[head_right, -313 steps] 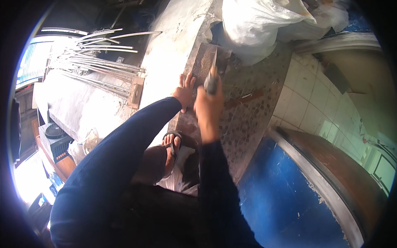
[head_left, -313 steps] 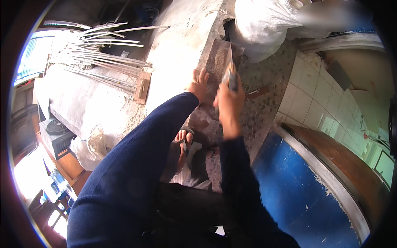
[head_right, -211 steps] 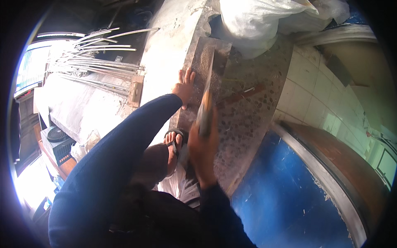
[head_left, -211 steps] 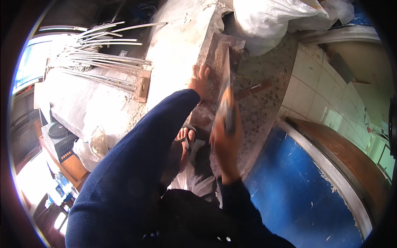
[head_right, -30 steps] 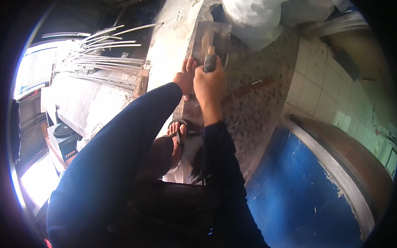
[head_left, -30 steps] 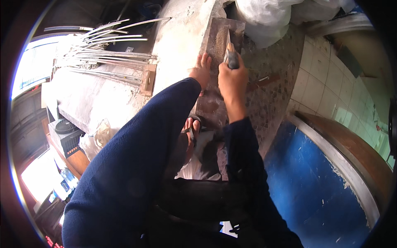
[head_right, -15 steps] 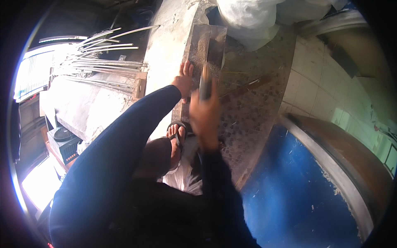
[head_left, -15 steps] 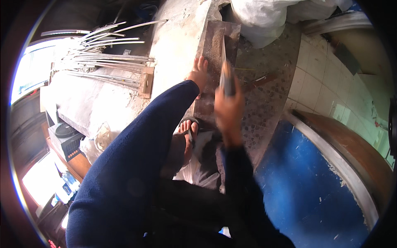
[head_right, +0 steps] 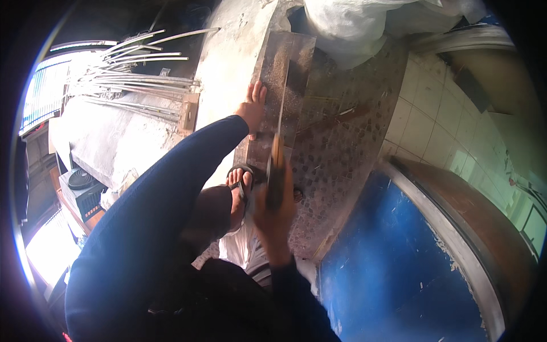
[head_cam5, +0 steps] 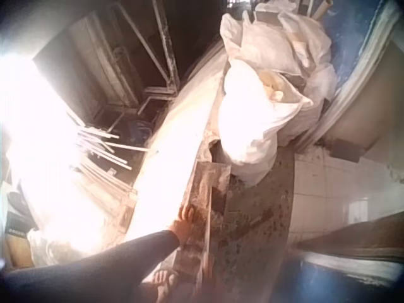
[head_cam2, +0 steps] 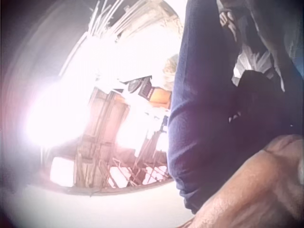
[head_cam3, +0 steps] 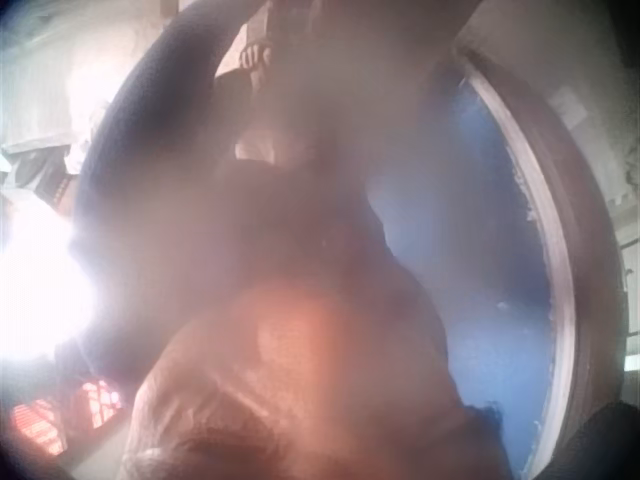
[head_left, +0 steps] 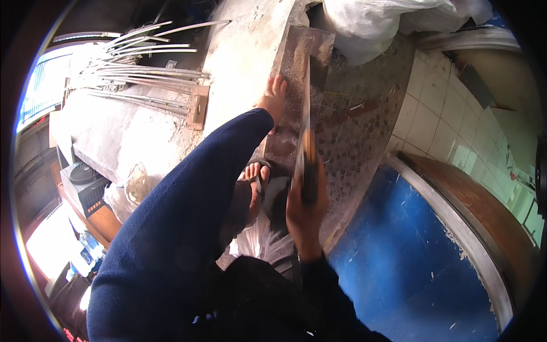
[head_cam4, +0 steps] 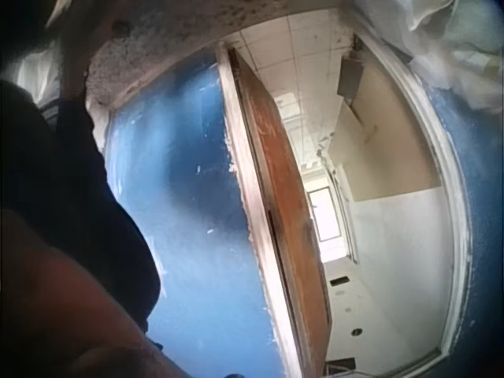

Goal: The person uses a hand saw to cut a rectangular wooden plank placed on a workbench. They hold the plank steady with their left hand while sawing with their right hand. After completing the cut, they lift the separated piece and walk away from the workbench.

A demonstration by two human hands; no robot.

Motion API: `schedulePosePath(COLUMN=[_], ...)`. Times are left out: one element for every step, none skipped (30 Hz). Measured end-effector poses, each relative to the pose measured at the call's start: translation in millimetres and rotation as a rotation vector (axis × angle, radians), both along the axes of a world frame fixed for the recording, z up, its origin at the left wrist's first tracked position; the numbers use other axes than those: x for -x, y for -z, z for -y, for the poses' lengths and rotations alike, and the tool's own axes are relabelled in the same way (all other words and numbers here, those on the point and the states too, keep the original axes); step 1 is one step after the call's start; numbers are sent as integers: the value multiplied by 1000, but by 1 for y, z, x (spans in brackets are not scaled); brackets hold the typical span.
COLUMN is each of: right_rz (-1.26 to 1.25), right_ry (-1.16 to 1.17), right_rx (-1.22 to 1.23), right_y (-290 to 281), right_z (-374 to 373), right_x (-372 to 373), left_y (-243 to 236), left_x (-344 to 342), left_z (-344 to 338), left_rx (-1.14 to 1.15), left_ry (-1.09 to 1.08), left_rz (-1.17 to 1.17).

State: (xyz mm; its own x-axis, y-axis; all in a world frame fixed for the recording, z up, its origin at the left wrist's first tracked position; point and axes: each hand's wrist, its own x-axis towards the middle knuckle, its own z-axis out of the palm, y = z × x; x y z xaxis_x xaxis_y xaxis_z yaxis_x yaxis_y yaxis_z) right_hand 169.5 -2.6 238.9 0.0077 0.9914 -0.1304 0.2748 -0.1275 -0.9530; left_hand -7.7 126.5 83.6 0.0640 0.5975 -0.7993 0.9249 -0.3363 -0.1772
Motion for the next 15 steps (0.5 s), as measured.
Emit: schedulePosePath(right_rz=[-22,-34,-63,0,74,216,190,158,150,115,41,-80,-172,-190,-201], right_ry=[-6,-10,-11,-33,-35,-69,-85,-111,-130,-109,-98,-43,41,26,18], right_rx=[11,40,106,90,70,-9,58,135,220,92,-72,101,274,245,234], right_y=[-1,-1,22,35,48,48,41,30,25,39,47,16,-8,-5,3], right_z=[-1,2,-23,-58,-93,-123,-132,-134,-131,-88,-43,-3,22,12,2], right_x=[-1,-3,1,15,20,31,38,44,44,21,4,-8,-21,-17,-11], left_y=[-8,-4,-1,2,6,10,17,21,19,18,7,-2,-5,-10,-9], left_x=[5,5,6,0,-13,-20,-12,-4,-6,-9,3,8,-5,-4,-4], left_z=[-8,-5,-2,-2,-10,-17,-21,-18,-11,-5,-4,0,0,-6,-3], left_rx=[-5,-21,-36,-60,-62,-104,-136,-157,-172,-106,-54,12,-5,-35,-46], left_ry=[23,12,0,-9,-47,-52,-69,-94,-114,-65,-17,81,87,83,83], left_rz=[-1,-33,-67,-86,-33,-18,-20,-28,-11,-16,-50,-81,-46,-49,-43])
